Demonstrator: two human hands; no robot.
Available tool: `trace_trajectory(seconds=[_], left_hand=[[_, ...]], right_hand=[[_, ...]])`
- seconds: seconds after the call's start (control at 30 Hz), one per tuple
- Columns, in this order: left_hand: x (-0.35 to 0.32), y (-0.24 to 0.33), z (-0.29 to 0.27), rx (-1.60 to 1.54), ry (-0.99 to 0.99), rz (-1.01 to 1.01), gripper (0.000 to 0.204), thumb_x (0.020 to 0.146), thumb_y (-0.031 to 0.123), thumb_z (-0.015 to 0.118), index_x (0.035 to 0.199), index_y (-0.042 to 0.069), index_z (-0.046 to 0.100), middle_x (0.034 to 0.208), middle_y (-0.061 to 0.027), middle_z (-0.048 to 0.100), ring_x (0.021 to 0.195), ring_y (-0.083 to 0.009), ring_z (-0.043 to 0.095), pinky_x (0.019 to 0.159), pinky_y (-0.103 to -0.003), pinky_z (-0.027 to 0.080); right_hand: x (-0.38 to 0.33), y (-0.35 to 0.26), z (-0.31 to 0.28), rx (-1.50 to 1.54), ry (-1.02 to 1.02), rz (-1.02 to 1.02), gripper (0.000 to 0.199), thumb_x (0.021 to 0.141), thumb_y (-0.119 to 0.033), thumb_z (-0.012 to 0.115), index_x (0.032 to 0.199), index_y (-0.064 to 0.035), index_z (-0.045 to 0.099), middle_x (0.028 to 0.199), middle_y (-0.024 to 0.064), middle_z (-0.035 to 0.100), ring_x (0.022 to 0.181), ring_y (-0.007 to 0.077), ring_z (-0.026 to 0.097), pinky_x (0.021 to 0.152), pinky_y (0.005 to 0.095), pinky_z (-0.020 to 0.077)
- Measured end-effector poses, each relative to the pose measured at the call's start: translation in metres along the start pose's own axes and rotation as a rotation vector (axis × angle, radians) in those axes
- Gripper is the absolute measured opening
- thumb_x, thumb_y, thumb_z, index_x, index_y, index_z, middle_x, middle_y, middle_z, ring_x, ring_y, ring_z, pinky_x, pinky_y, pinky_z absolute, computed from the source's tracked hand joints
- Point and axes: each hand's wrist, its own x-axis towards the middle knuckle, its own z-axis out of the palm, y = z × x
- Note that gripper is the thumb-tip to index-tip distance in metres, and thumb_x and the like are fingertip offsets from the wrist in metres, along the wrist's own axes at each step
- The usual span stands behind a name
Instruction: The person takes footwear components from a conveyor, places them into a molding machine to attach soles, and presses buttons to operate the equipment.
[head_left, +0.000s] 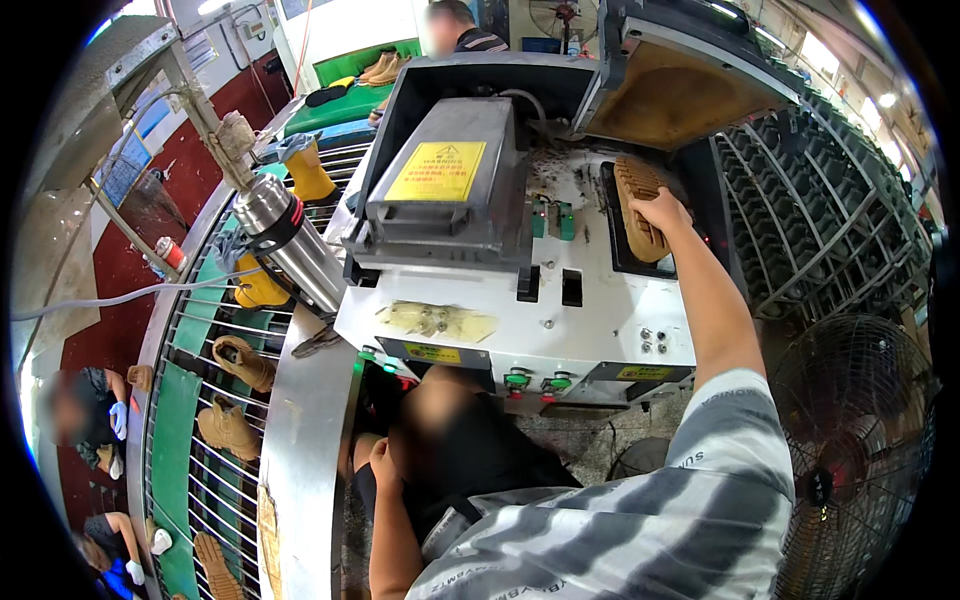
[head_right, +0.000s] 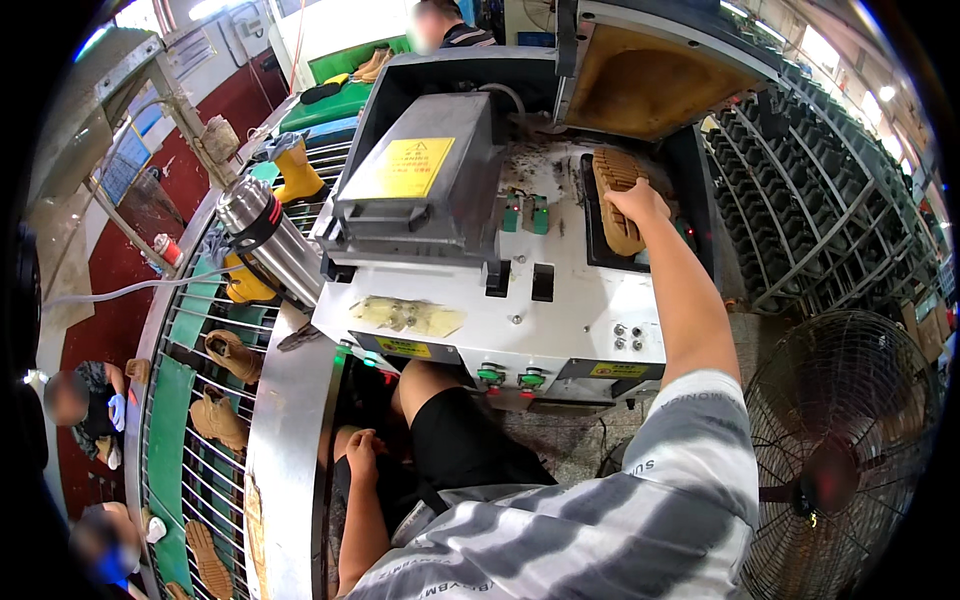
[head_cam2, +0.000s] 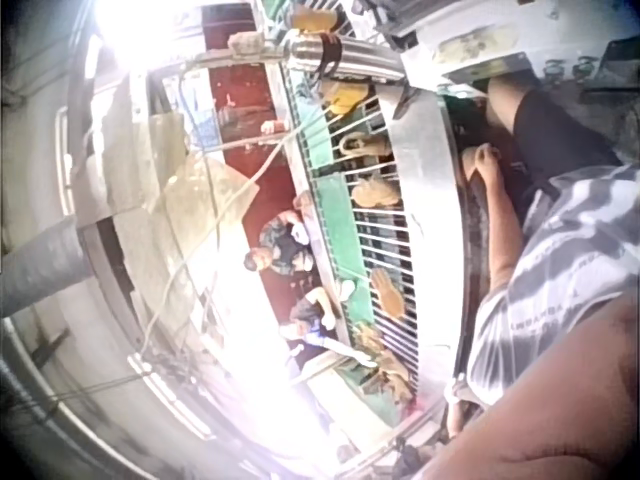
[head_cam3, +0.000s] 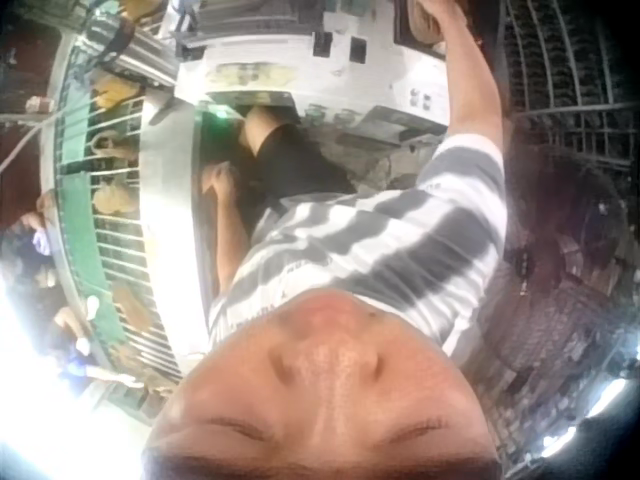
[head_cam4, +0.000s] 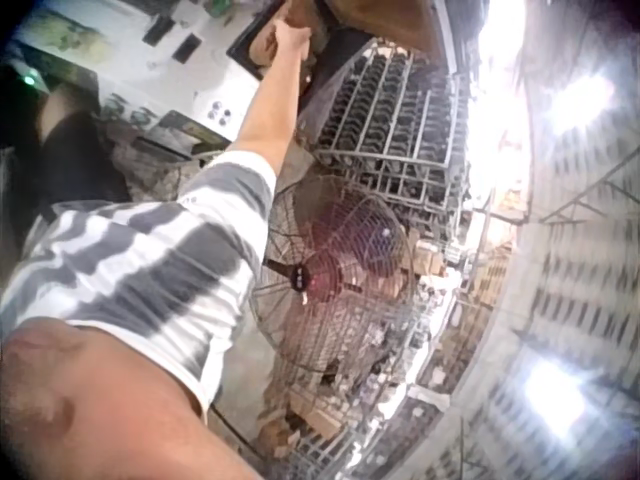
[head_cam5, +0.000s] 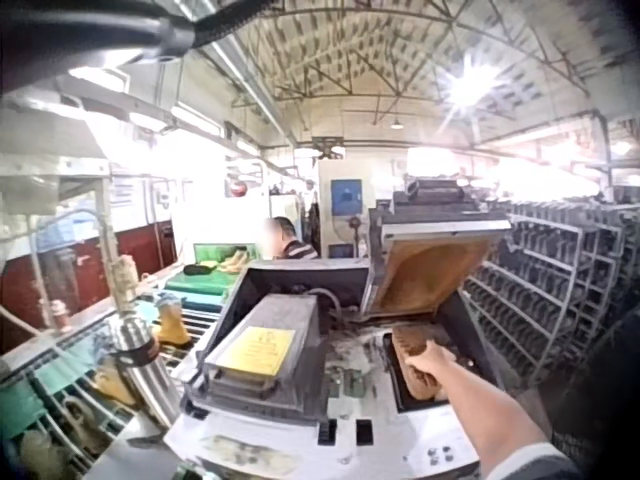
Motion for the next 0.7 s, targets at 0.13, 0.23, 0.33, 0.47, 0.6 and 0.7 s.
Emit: trace_trajectory(seconds=[0.13, 0.23, 0.33, 0.47, 0.6, 0.7], left_hand=[[-0.005, 0.007, 0.002, -0.089, -0.013, -0.021, 0.011, 0.092, 0.011, 0.057, 0.091, 0.003, 0.064, 0.069, -0.0044, 0.061, 0.059, -0.0139, 0.059, 0.054, -0.026, 0.05], [-0.013, 0.017, 0.018, -0.026, -0.079, -0.007, 0.011, 0.092, 0.011, 0.057, 0.091, 0.002, 0.064, 0.068, -0.0047, 0.06, 0.057, -0.0136, 0.058, 0.053, -0.025, 0.049], [-0.009, 0.014, 0.036, 0.014, -0.168, 0.022, 0.012, 0.09, 0.011, 0.058, 0.089, 0.001, 0.064, 0.066, -0.0031, 0.059, 0.056, -0.0117, 0.055, 0.051, -0.024, 0.044], [-0.021, 0.032, 0.09, 0.222, -0.306, 0.108, 0.014, 0.089, 0.012, 0.061, 0.09, -0.001, 0.066, 0.07, -0.0033, 0.061, 0.061, -0.0109, 0.056, 0.056, -0.025, 0.045], [-0.046, 0.043, 0.157, 0.303, -0.62, 0.314, 0.015, 0.092, 0.013, 0.059, 0.095, 0.0, 0.065, 0.079, -0.0036, 0.064, 0.073, -0.0114, 0.059, 0.066, -0.025, 0.048], [-0.081, 0.073, 0.205, 0.564, -0.833, 0.387, 0.022, 0.089, 0.021, 0.06, 0.098, 0.002, 0.067, 0.087, -0.0123, 0.068, 0.079, -0.0221, 0.065, 0.073, -0.032, 0.051]], right_hand=[[-0.048, 0.002, 0.006, -0.048, 0.027, -0.103, 0.086, 0.068, -0.055, 0.072, 0.138, -0.0124, 0.047, 0.14, 0.016, 0.047, 0.128, 0.0342, 0.047, 0.104, 0.0442, 0.0411], [-0.049, 0.018, 0.011, -0.108, 0.066, -0.153, 0.079, 0.068, -0.05, 0.074, 0.134, -0.0126, 0.051, 0.135, 0.0158, 0.05, 0.126, 0.0342, 0.048, 0.102, 0.0452, 0.0429], [-0.041, 0.017, 0.007, -0.073, 0.011, -0.195, 0.075, 0.071, -0.047, 0.073, 0.133, -0.0123, 0.05, 0.133, 0.0159, 0.05, 0.126, 0.0373, 0.046, 0.1, 0.0457, 0.0442], [-0.054, 0.04, 0.035, -0.086, 0.238, -0.337, 0.073, 0.08, -0.047, 0.065, 0.139, -0.0088, 0.044, 0.141, 0.0174, 0.044, 0.129, 0.0404, 0.042, 0.106, 0.0429, 0.039], [-0.101, 0.102, 0.052, 0.363, 0.365, -0.522, 0.062, 0.087, -0.04, 0.063, 0.137, -0.007, 0.048, 0.143, 0.0189, 0.043, 0.131, 0.0367, 0.041, 0.108, 0.0413, 0.0351], [-0.161, 0.187, 0.086, 0.546, 0.739, -0.478, 0.02, 0.087, -0.01, 0.064, 0.105, -0.0002, 0.061, 0.1, 0.0147, 0.061, 0.094, 0.0277, 0.058, 0.081, 0.0351, 0.0471]])
